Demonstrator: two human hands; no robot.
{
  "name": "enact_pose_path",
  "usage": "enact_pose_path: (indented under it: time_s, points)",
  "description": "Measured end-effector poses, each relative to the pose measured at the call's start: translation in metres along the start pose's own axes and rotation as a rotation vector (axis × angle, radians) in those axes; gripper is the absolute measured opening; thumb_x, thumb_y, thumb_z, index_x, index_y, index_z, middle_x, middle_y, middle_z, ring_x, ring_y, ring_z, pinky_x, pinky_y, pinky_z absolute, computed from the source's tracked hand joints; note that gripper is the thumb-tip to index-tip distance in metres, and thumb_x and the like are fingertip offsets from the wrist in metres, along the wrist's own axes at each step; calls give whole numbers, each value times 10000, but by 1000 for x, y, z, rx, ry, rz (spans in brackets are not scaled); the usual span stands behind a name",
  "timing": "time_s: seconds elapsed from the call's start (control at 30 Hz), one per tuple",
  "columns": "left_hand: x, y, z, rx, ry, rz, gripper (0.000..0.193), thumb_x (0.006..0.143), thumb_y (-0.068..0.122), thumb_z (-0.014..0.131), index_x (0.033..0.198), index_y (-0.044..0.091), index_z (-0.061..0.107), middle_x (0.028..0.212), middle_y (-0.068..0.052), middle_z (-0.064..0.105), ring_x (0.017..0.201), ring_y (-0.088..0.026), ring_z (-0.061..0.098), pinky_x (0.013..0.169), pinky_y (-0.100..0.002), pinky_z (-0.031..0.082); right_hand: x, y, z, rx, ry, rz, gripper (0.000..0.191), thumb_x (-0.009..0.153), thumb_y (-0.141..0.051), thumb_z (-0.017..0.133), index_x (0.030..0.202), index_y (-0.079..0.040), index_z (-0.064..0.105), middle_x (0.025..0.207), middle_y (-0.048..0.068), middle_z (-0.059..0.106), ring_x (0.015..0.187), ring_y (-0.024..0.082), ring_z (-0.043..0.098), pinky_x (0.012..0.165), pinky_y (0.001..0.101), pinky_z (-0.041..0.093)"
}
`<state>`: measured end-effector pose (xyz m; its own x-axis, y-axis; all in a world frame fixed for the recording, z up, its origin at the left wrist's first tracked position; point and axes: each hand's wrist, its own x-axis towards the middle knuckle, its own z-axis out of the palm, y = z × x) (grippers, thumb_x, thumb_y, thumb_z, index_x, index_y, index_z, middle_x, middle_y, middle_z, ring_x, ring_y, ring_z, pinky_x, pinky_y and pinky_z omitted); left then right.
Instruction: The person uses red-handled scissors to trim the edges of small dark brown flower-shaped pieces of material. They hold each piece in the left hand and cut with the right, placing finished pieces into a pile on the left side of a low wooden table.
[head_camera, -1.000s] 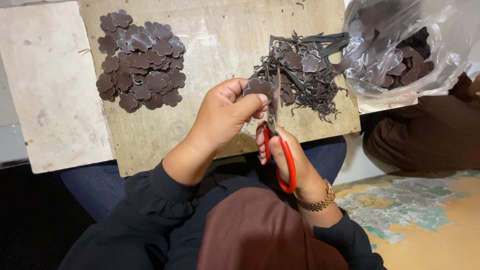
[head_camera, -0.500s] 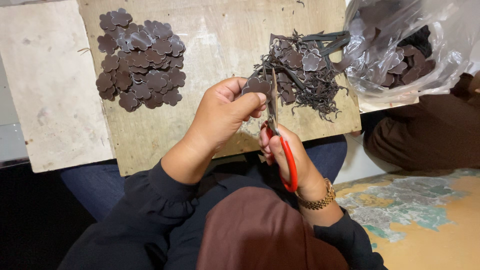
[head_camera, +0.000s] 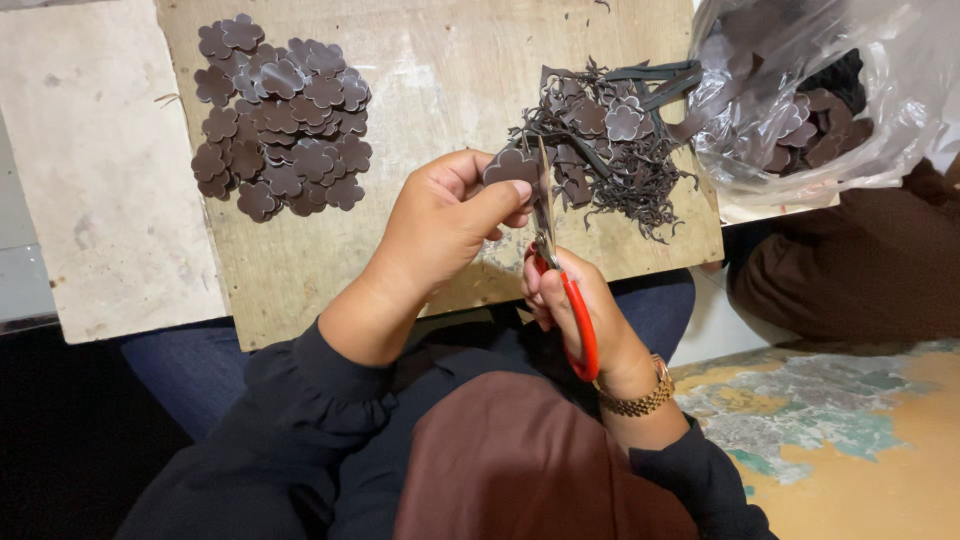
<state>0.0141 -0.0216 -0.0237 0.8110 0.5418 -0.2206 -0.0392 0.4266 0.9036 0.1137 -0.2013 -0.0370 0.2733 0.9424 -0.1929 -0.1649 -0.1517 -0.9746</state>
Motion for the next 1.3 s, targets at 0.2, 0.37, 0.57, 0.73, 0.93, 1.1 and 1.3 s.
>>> enact_pose_path:
  time_s: [0.2,0.37,0.57,0.73,0.93,1.1,1.3]
  points:
    - [0,1,-4,3,-39,10,149,934,142,708,1009,15,691,860,-33,740,746,-76,681,641,-233,528,-1,-1,0,25,4,16,590,973,-671,557,908,-88,496,788,-23,435,655,73,393,564,219,367]
    - [1,3,-5,-3,-43,13,151,931,143,723,996,13,684,864,-38,742,751,-81,686,648,-236,532,-2,-2,-1,31,4,26,594,970,-672,567,910,-85,496,807,-22,442,666,71,396,561,216,367]
    - [2,2,-5,-19,-43,16,155,932,136,723,1014,12,679,875,-35,742,757,-73,678,667,-230,535,-2,2,-2,55,8,40,601,963,-672,578,901,-80,499,801,-19,445,650,70,394,547,217,361]
    - [2,1,-7,-43,-48,42,150,935,116,724,1022,7,668,881,-39,734,765,-76,680,692,-233,550,-3,4,-2,34,0,52,595,967,-667,572,931,-76,512,802,-18,453,655,69,411,562,219,375]
    - [2,1,-9,28,-67,65,148,919,77,740,1016,-17,679,892,-39,729,759,-67,664,697,-224,560,-1,1,-2,-26,-45,10,601,986,-672,545,991,-72,529,831,-26,474,702,69,444,630,221,411]
    - [1,1,-11,34,-52,74,141,912,63,743,1010,-17,681,891,-41,725,759,-65,659,698,-222,557,-2,0,-2,-90,-24,4,611,978,-685,526,952,-74,526,777,-32,455,664,67,426,594,218,392]
    - [2,-1,-10,23,-48,92,131,914,50,736,1013,-16,681,919,-26,726,787,-61,655,724,-218,556,-1,4,-2,11,-30,11,584,990,-649,548,908,-73,511,762,-26,452,633,77,430,564,228,385]
